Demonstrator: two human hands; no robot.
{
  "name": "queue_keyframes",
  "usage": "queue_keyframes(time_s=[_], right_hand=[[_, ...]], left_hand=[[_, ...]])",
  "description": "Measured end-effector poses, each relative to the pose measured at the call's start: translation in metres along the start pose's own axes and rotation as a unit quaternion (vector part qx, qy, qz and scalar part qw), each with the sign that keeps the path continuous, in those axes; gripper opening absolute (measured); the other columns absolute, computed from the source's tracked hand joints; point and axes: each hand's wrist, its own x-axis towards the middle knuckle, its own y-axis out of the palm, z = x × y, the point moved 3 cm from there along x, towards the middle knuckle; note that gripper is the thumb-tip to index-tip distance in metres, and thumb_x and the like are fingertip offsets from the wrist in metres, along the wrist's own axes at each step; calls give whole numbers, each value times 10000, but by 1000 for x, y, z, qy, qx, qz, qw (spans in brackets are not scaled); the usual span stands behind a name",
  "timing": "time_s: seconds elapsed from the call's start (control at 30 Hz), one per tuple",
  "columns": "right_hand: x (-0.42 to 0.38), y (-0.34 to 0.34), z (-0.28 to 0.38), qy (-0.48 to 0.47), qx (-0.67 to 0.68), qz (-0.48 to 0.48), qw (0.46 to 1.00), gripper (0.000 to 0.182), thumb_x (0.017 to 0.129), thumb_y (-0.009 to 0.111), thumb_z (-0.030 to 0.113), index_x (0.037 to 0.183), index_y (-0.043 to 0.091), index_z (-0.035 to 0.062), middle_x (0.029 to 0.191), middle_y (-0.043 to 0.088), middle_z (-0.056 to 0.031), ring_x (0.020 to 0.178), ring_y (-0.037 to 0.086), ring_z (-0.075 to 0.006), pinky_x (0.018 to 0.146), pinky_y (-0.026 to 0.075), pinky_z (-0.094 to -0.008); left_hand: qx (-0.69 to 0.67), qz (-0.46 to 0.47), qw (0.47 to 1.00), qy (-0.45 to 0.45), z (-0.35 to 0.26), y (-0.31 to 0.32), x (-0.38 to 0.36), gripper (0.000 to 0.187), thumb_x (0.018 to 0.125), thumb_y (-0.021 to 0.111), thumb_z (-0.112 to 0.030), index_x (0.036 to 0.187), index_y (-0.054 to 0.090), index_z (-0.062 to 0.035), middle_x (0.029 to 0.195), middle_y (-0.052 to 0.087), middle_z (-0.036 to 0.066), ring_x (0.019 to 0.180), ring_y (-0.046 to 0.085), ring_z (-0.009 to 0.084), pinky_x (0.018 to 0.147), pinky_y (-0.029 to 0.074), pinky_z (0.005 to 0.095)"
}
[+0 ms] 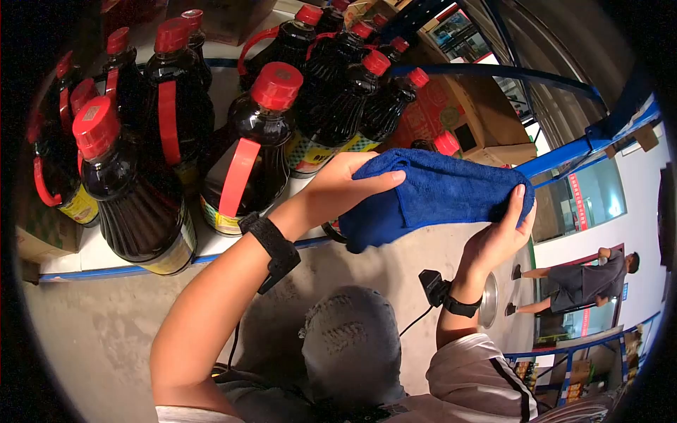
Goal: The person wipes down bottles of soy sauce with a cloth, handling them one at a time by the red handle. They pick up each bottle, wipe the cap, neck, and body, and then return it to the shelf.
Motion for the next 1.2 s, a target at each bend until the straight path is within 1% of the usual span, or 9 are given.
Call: queue_keyframes(time_s=[0.23,0.33,0.43,0.63,0.73,0.83,0.87,1.0,1.2], right_hand=[[2,-9,8,138,122,62,981,261,868,583,148,1085,542,8,950,590,-58,823,578,-144,738,480,-286],[-13,-2,7,218,40,276,935,382,849,568,113,1191,472,-28,1108,564,-128,933,590,-190,877,451,-302],[-15,-9,-9,202,-160,462,849,306,868,555,117,1142,525,-16,981,603,-78,829,570,-110,728,453,-243],[-9,-18,-60,88,-220,306,922,260,928,491,140,1139,528,-7,937,610,-66,878,570,-123,772,438,-232],[-12,-4,-83,150,-88,292,941,309,954,426,218,1169,508,11,1109,552,-80,1057,511,-150,938,375,-281],[-15,9,-105,198,-38,254,946,346,960,379,281,1152,525,32,1112,564,-46,1028,513,-112,902,380,-276],[-15,10,-122,232,-2,221,947,337,959,383,279,1138,532,36,1099,573,-46,1020,520,-116,898,385,-281],[-26,34,-141,283,126,160,937,373,967,367,289,1081,552,-14,1040,593,-46,947,529,-115,859,391,-258],[-25,33,-139,279,132,160,938,350,967,359,276,1053,555,-1,1004,604,-45,923,546,-131,852,398,-268]], left_hand=[[-41,16,997,71,17,-11,8,303,880,485,-142,1101,567,49,995,622,60,885,574,101,823,442,241],[-120,-72,990,36,25,-17,13,308,894,381,-145,1059,569,35,954,637,110,851,623,173,803,488,309],[-252,-106,960,65,34,-21,13,347,915,329,-195,999,585,24,934,641,127,835,632,202,787,500,332],[-265,-201,929,162,29,-21,2,319,922,306,-149,1095,496,40,1006,607,155,896,612,252,824,492,338],[154,-271,913,262,9,-20,-6,276,907,347,7,1135,497,47,1044,603,89,974,572,178,862,442,289],[95,-233,926,282,-7,8,3,402,904,311,-167,1159,544,38,1126,594,146,1077,527,183,962,340,258],[-33,-202,975,91,8,13,15,448,896,331,-155,1288,427,40,1294,476,169,1213,425,214,1009,274,242],[422,-144,872,202,38,39,26,624,820,417,-170,1383,228,19,1453,197,199,1334,209,366,1040,153,525],[521,-157,811,213,55,36,3,678,772,534,-183,1354,268,42,1389,284,202,1302,248,366,1046,194,486]])
